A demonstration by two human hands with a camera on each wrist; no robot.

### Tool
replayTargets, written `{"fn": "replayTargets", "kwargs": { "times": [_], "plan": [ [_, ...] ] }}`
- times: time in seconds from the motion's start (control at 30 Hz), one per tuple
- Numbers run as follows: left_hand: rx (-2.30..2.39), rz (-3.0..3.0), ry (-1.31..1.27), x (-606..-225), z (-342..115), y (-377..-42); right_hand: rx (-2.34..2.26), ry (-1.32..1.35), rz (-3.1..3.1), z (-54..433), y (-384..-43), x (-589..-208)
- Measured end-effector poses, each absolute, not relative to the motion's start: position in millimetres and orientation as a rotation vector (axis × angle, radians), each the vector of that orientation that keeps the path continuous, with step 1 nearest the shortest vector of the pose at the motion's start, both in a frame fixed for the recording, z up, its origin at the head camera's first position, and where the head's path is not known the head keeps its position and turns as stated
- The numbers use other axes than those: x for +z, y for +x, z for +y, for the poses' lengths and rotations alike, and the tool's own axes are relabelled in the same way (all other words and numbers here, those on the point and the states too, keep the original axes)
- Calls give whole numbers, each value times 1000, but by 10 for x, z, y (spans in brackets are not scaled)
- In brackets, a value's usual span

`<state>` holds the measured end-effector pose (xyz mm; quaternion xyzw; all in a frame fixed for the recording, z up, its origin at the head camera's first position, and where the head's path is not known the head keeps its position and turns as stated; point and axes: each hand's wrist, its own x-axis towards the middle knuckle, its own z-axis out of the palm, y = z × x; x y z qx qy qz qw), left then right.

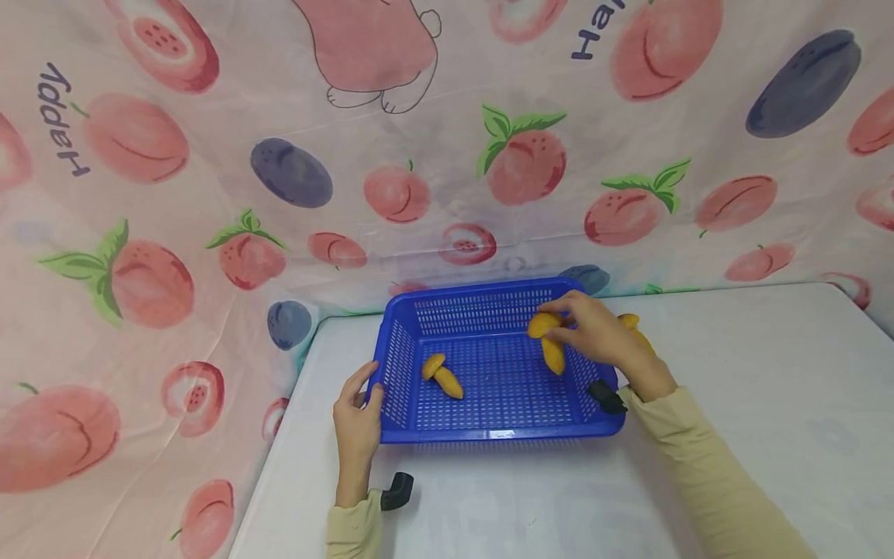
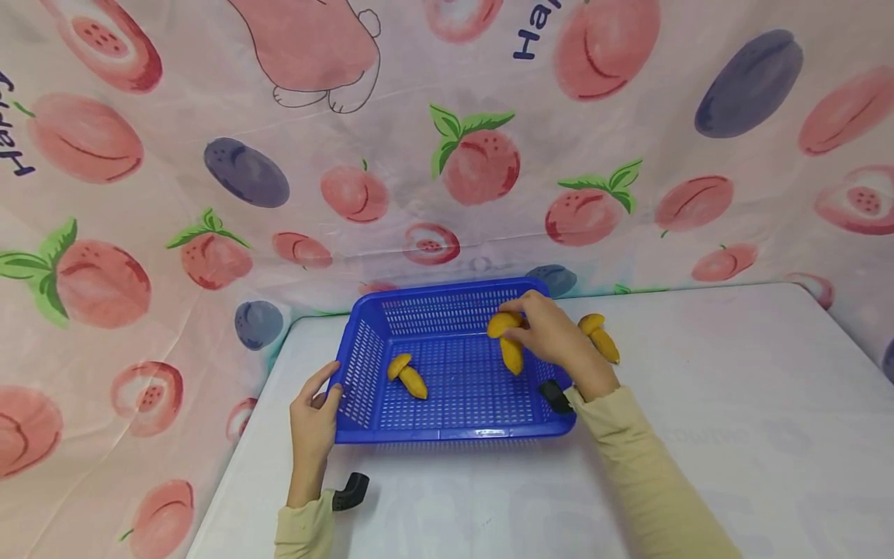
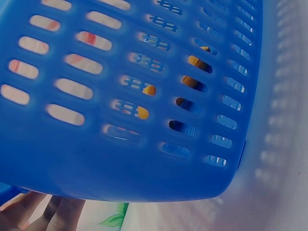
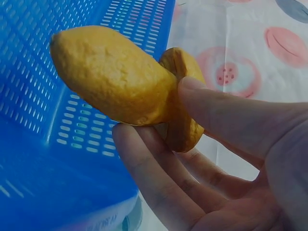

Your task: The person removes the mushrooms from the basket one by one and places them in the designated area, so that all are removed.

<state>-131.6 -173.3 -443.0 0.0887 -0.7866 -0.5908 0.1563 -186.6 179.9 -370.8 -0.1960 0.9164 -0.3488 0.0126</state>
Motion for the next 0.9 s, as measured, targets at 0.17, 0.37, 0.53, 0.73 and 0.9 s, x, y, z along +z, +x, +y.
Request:
{"fn": "replayTargets", "kwargs": {
  "times": [0.17,0.37,0.53,0.73,0.9],
  "plan": [
    [-1700,-2239,247,-4561,-1792,-1361,-1094,-599,2865,1837,-1823,-3678],
    [-1696,-2241,255,-4579,-1800,-1372,-1068,-581,2882,1876,-1801,-3662],
    [-1693,-2240,246,-4564,-1795,-1364,-1080,-557,2874,1924,-1787,-3651],
    [-1689,-2242,240,-4499,-1764,-1337,-1096,-544,2879,1976,-1771,-3615],
    [-1683,-2262,257,-4281,-1669,-1249,-1092,-570,2899,2031,-1769,-3607]
  ]
}}
